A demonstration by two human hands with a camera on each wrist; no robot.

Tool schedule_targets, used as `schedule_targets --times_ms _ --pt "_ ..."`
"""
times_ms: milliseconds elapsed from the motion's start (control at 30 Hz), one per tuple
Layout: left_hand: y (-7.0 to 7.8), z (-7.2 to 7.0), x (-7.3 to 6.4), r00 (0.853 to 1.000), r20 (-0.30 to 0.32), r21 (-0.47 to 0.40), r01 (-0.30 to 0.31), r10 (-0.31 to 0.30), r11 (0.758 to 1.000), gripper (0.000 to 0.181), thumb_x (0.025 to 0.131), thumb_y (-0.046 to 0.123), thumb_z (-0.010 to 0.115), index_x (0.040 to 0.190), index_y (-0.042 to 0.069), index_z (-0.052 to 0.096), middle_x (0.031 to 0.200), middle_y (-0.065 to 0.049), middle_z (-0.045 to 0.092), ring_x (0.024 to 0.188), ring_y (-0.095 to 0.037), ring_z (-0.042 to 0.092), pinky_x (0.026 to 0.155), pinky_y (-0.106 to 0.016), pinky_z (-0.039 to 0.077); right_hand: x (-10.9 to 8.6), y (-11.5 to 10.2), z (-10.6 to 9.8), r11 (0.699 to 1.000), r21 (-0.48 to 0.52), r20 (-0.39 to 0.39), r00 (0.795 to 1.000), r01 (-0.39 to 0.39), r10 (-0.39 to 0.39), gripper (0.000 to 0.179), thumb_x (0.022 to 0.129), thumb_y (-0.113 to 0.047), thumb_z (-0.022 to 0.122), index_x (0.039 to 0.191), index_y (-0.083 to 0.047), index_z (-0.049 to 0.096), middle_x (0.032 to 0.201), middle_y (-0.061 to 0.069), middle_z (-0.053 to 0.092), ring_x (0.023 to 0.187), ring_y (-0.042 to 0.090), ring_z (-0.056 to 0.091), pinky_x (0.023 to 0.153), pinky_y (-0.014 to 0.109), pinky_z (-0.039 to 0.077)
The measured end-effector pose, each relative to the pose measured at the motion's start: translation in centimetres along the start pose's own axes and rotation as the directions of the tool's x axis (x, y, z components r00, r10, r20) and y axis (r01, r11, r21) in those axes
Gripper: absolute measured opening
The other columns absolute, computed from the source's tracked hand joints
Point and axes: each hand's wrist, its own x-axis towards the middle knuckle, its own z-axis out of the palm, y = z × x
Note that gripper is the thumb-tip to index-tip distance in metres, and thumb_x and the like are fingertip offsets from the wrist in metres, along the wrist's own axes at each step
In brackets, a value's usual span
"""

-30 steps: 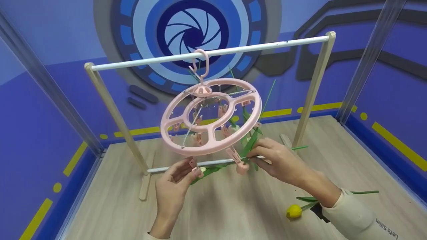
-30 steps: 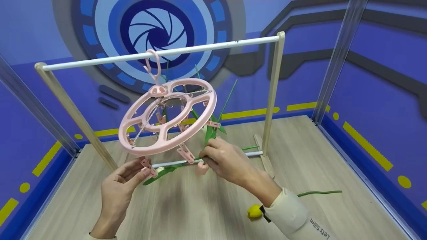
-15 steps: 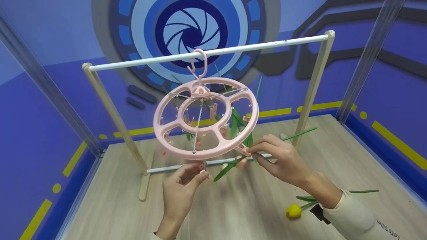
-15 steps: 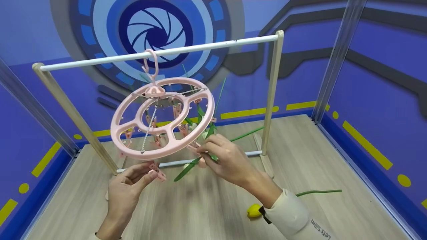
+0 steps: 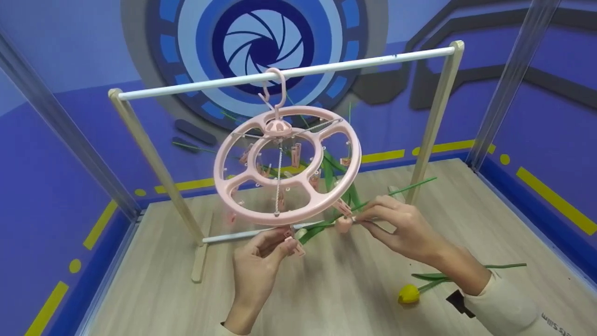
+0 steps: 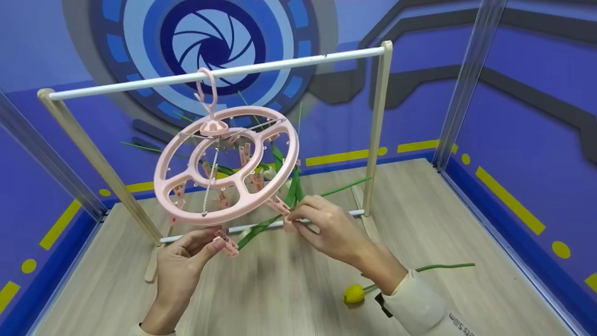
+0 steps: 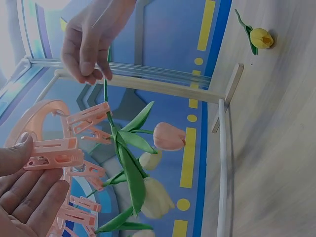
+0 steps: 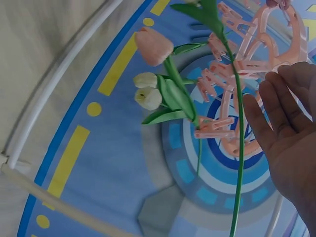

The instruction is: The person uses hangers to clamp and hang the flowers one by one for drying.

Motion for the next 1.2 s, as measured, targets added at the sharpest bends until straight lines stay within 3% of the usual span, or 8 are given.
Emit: schedule_targets --times_ms 67,200,300,633,933,1200 --pt "-0.1 0.0 0.0 1.000 0.003 -0.019 -0.004 0.004 1.000 0.020 0.088 0.002 0.086 0.106 -0.001 0.080 0.099 -0.006 0.080 0.092 -0.020 0.078 0.082 -0.032 0.064 -0.5 0.3 -0.3 1.000 -0.011 0.009 1.000 -0.008 0.008 0.010 0.100 -0.011 0.077 0.110 -0.012 0.078 0.106 -0.002 0.072 0.095 0.016 0.067 0.089 0.016 0.055" --pt "-0.4 0.0 0.1 1.000 0.002 -0.019 -0.006 0.006 1.000 0.019 0.088 0.002 0.086 0.106 -0.001 0.080 0.098 -0.006 0.080 0.091 -0.020 0.078 0.082 -0.032 0.064 -1.8 0.8 -0.8 0.998 -0.041 0.020 0.999 -0.038 0.039 0.036 0.083 0.013 0.083 0.109 -0.012 0.077 0.105 -0.001 0.071 0.092 0.017 0.068 0.092 0.013 0.053" --pt "-0.5 0.1 0.1 1.000 -0.004 -0.008 -0.013 0.013 1.000 0.018 0.088 0.003 0.086 0.105 0.000 0.080 0.098 -0.005 0.081 0.091 -0.019 0.078 0.082 -0.032 0.064 -2.8 1.2 -1.3 0.994 -0.060 0.036 0.994 -0.096 0.099 0.042 0.079 0.017 0.084 0.109 -0.013 0.077 0.105 -0.002 0.071 0.091 0.016 0.070 0.090 0.011 0.052" --pt "-0.7 0.0 0.0 0.999 0.006 0.006 -0.035 0.035 0.999 0.019 0.091 0.006 0.085 0.109 0.002 0.080 0.099 -0.003 0.081 0.092 -0.019 0.078 0.083 -0.031 0.064 -6.7 2.9 -3.3 0.966 -0.098 0.050 0.968 -0.240 0.245 0.041 0.081 0.018 0.082 0.108 -0.012 0.076 0.104 -0.001 0.071 0.089 0.020 0.075 0.081 0.010 0.055" --pt "-0.8 -0.2 0.0 1.000 0.011 0.008 -0.019 0.019 1.000 0.021 0.091 0.007 0.085 0.110 0.001 0.080 0.100 -0.004 0.081 0.092 -0.018 0.078 0.083 -0.030 0.064 -10.5 4.7 -4.7 0.936 -0.171 0.012 0.950 -0.307 0.313 0.042 0.081 0.014 0.085 0.106 -0.018 0.077 0.101 -0.007 0.072 0.087 0.009 0.070 0.080 0.008 0.052" --pt "-0.6 -0.2 0.0 0.999 0.018 -0.012 -0.032 0.032 0.999 0.021 0.090 0.005 0.085 0.110 0.000 0.080 0.101 -0.005 0.081 0.094 -0.020 0.078 0.083 -0.031 0.064 -13.5 6.1 -5.3 0.889 -0.207 0.040 0.904 -0.408 0.425 0.034 0.087 0.006 0.084 0.107 -0.021 0.078 0.099 -0.011 0.071 0.085 0.005 0.066 0.075 0.013 0.053"
